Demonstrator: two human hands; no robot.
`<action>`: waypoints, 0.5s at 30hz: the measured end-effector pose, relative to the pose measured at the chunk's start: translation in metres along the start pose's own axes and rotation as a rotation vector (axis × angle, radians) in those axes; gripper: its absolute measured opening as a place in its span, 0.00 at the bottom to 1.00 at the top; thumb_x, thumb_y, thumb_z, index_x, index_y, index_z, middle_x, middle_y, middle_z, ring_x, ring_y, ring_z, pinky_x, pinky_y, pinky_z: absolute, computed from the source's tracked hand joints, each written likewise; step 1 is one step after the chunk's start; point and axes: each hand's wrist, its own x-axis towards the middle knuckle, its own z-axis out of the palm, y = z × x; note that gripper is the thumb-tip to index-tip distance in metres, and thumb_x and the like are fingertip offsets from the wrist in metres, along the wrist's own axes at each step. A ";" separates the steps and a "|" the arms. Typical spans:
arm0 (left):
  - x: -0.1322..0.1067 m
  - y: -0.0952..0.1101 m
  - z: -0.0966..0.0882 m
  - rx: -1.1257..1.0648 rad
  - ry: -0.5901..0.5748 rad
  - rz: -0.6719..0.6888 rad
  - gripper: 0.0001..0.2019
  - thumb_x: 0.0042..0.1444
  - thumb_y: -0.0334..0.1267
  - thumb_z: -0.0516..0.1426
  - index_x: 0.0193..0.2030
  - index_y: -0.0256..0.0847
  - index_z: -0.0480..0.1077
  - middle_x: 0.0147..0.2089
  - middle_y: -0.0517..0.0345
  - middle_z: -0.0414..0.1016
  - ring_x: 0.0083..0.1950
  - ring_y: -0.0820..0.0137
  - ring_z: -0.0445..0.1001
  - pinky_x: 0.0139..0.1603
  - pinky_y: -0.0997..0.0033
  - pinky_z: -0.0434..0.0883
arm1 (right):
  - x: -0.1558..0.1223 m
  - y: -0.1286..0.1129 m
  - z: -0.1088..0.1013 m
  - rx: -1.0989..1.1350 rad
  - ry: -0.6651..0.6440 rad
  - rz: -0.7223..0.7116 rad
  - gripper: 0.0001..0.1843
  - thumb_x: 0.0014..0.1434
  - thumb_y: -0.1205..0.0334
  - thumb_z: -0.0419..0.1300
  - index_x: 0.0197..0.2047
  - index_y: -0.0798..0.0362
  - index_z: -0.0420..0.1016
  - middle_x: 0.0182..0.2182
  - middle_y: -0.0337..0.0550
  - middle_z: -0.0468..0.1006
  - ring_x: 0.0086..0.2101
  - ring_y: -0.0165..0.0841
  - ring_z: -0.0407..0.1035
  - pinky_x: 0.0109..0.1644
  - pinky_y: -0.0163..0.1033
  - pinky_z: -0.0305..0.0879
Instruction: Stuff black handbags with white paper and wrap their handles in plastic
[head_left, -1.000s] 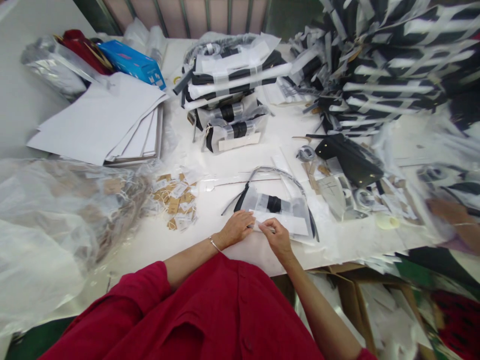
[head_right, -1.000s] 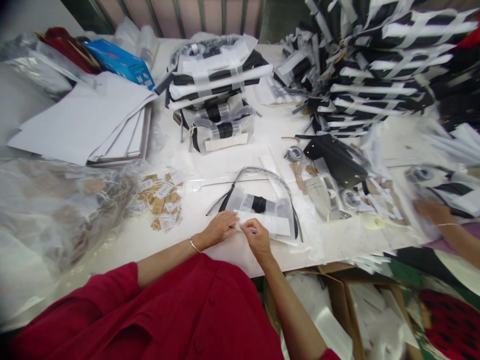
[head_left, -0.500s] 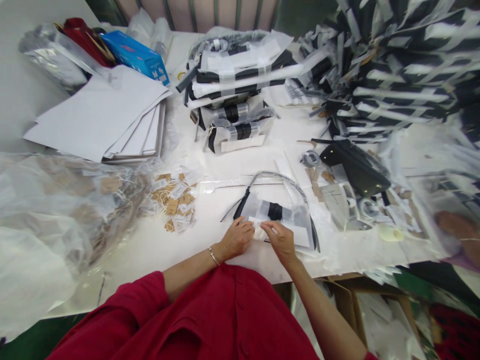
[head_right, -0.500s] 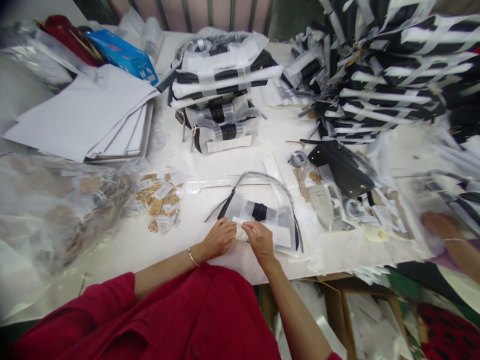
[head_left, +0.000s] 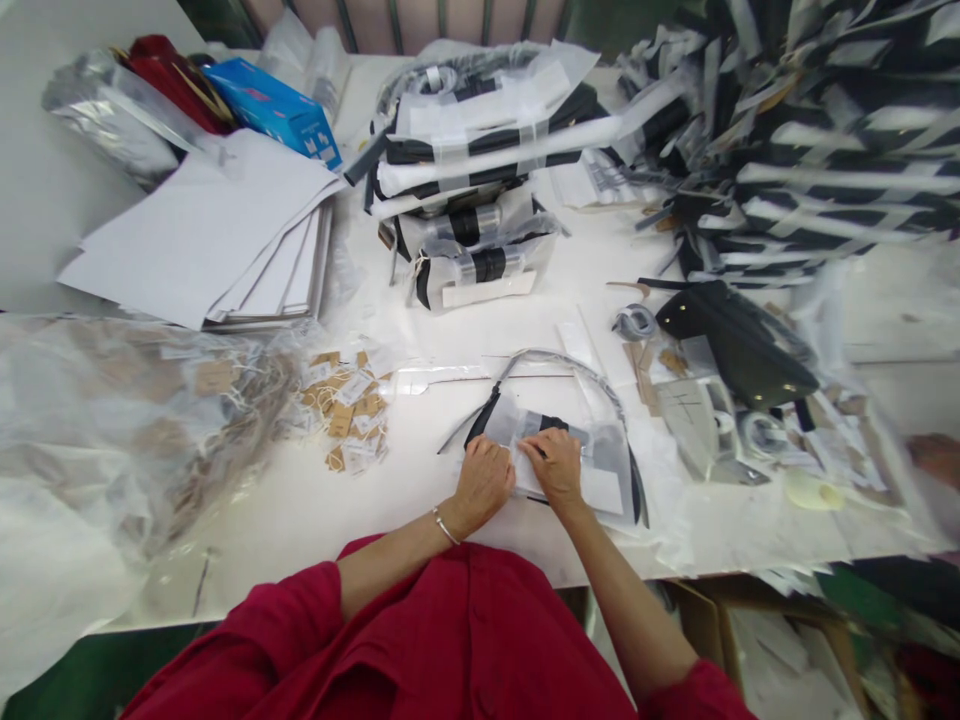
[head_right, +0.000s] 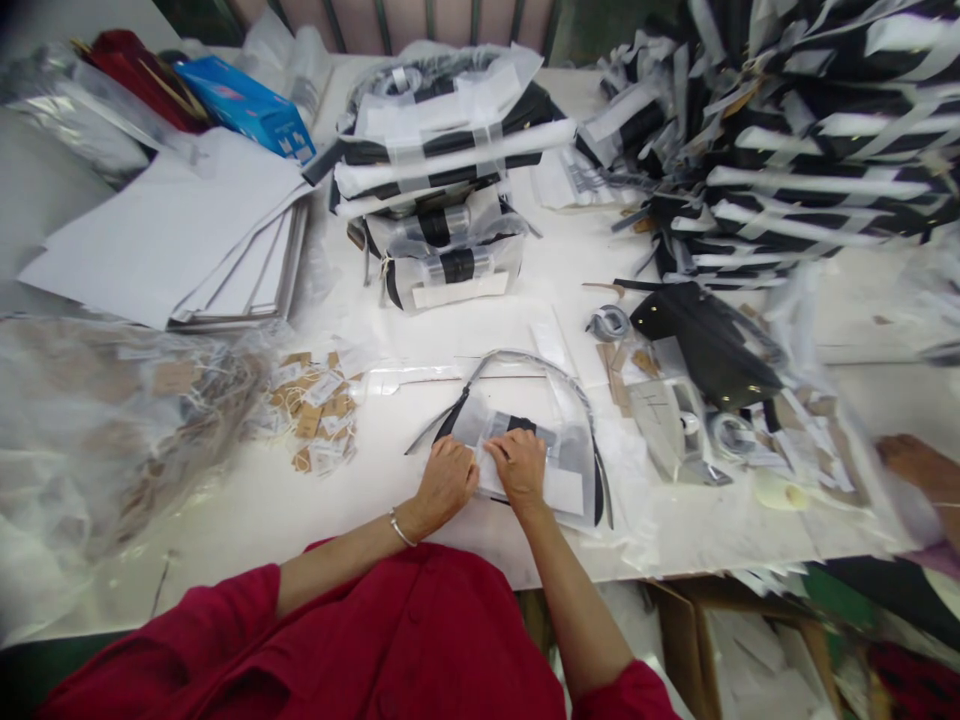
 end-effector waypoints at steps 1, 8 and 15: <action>0.000 -0.001 0.001 0.014 0.013 0.007 0.04 0.60 0.31 0.52 0.35 0.41 0.67 0.33 0.53 0.72 0.43 0.59 0.71 0.59 0.48 0.64 | 0.001 0.000 0.001 -0.006 -0.009 -0.005 0.12 0.62 0.51 0.60 0.33 0.46 0.81 0.32 0.43 0.77 0.37 0.37 0.64 0.42 0.43 0.48; 0.001 0.001 -0.011 0.139 -0.051 0.176 0.11 0.63 0.28 0.48 0.46 0.41 0.69 0.43 0.51 0.75 0.47 0.62 0.72 0.60 0.51 0.64 | 0.005 0.001 0.005 -0.027 0.003 0.001 0.14 0.63 0.51 0.58 0.31 0.47 0.79 0.32 0.43 0.77 0.36 0.37 0.63 0.41 0.43 0.47; -0.021 0.024 -0.019 0.272 -0.079 0.356 0.15 0.62 0.26 0.47 0.52 0.32 0.68 0.50 0.44 0.74 0.57 0.59 0.70 0.66 0.52 0.60 | 0.007 0.000 0.008 -0.080 0.041 -0.015 0.12 0.62 0.53 0.60 0.30 0.49 0.77 0.32 0.43 0.76 0.37 0.37 0.63 0.41 0.42 0.47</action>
